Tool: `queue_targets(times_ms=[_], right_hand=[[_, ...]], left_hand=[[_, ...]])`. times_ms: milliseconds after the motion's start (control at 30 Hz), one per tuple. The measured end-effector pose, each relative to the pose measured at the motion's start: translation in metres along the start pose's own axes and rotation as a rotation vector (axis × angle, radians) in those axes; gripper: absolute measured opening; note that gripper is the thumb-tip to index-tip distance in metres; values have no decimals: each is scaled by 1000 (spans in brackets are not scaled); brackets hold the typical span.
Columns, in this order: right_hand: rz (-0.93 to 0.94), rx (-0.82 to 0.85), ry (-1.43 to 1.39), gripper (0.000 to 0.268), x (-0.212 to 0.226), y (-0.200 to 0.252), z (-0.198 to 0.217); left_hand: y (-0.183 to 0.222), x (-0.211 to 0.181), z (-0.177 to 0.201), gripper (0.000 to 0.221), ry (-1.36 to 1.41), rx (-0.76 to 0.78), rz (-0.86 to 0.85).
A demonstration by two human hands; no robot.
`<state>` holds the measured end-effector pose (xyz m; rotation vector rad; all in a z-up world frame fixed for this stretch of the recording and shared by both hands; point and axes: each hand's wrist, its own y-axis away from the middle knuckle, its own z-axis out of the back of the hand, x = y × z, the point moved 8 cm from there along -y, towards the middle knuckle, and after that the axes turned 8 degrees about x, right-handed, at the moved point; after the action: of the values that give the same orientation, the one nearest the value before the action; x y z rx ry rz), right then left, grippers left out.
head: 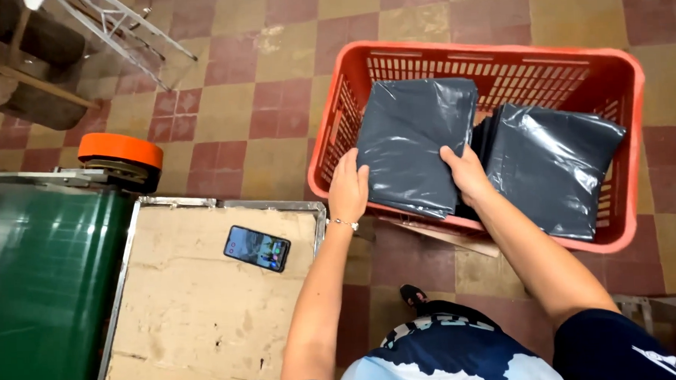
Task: Folding plastic bags and placing them into a red plastic crate for storage
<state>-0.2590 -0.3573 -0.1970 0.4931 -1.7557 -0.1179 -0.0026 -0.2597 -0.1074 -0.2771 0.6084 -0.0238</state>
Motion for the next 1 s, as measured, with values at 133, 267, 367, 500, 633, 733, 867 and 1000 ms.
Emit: queue_targets(times_ms=[133, 267, 367, 500, 633, 733, 867, 1000], right_hand=[[229, -62, 369, 33, 26, -9, 27], [846, -367, 1126, 88, 155, 55, -41], [1136, -11, 1365, 70, 157, 34, -125], [952, 175, 1719, 86, 122, -34, -155], [663, 390, 1809, 98, 98, -82, -153], [583, 437, 1828, 95, 90, -88, -147], [627, 478, 1727, 94, 92, -89, -159], [563, 438, 1772, 93, 93, -87, -160]], left_hand=[[-2, -5, 4, 49, -55, -29, -53], [-5, 4, -5, 56, -145, -80, -35], [-10, -9, -1, 59, -232, -121, -56], [-5, -70, 12, 50, -537, -78, -226], [-2, -63, -28, 59, -310, 434, -219], [-2, -51, -53, 84, -333, 627, -126], [-9, -66, -27, 87, -347, 724, 11], [-5, -66, -29, 96, -334, 770, 90]])
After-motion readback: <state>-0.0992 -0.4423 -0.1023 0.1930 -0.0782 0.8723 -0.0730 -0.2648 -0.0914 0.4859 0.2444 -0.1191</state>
